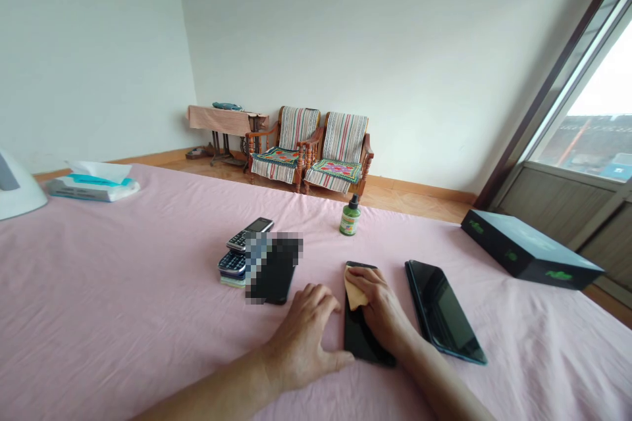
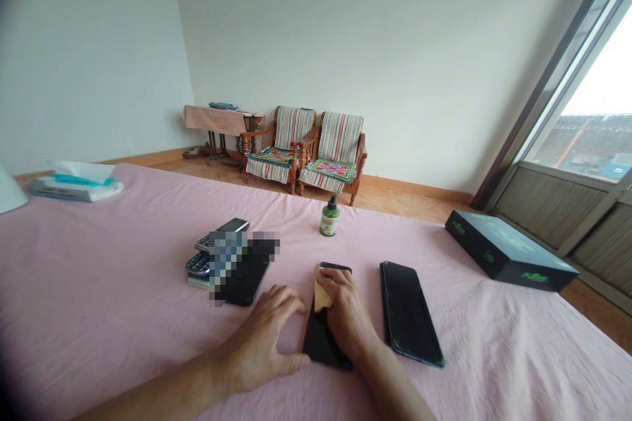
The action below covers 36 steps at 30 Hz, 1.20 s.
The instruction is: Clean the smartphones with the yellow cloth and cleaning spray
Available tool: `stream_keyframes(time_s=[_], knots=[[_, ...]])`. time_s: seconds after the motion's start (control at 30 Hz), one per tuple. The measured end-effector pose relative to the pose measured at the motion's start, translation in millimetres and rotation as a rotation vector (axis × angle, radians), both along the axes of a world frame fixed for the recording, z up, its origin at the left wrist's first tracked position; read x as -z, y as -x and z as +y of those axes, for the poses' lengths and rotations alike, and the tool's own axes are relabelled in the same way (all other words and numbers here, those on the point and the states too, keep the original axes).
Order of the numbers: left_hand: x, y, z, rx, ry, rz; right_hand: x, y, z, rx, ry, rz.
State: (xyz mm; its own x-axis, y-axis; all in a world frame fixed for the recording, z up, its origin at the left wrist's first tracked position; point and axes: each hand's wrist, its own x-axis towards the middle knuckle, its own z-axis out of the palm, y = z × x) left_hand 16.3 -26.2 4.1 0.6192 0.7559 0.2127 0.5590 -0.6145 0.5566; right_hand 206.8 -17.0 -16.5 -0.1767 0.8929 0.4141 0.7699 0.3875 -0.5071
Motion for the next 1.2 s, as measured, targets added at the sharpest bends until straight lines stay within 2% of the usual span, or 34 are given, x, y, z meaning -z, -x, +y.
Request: stream_keyframes(time_s=[0.37,0.63,0.87,1.2], knots=[[2.1,0,2,-0.014,-0.01,0.008,-7.9,6,-37,-0.117,0.033,0.023],[3.0,1,4,-0.006,-0.016,-0.001,-7.3,9,-56,-0.158,0.012,0.037],[4.3,2,7,0.006,-0.005,-0.024,-16.3,14,-63,-0.208,0.001,0.089],[5.4,2,7,0.04,-0.04,-0.028,-20.8,9,-65,-0.279,0.055,0.151]])
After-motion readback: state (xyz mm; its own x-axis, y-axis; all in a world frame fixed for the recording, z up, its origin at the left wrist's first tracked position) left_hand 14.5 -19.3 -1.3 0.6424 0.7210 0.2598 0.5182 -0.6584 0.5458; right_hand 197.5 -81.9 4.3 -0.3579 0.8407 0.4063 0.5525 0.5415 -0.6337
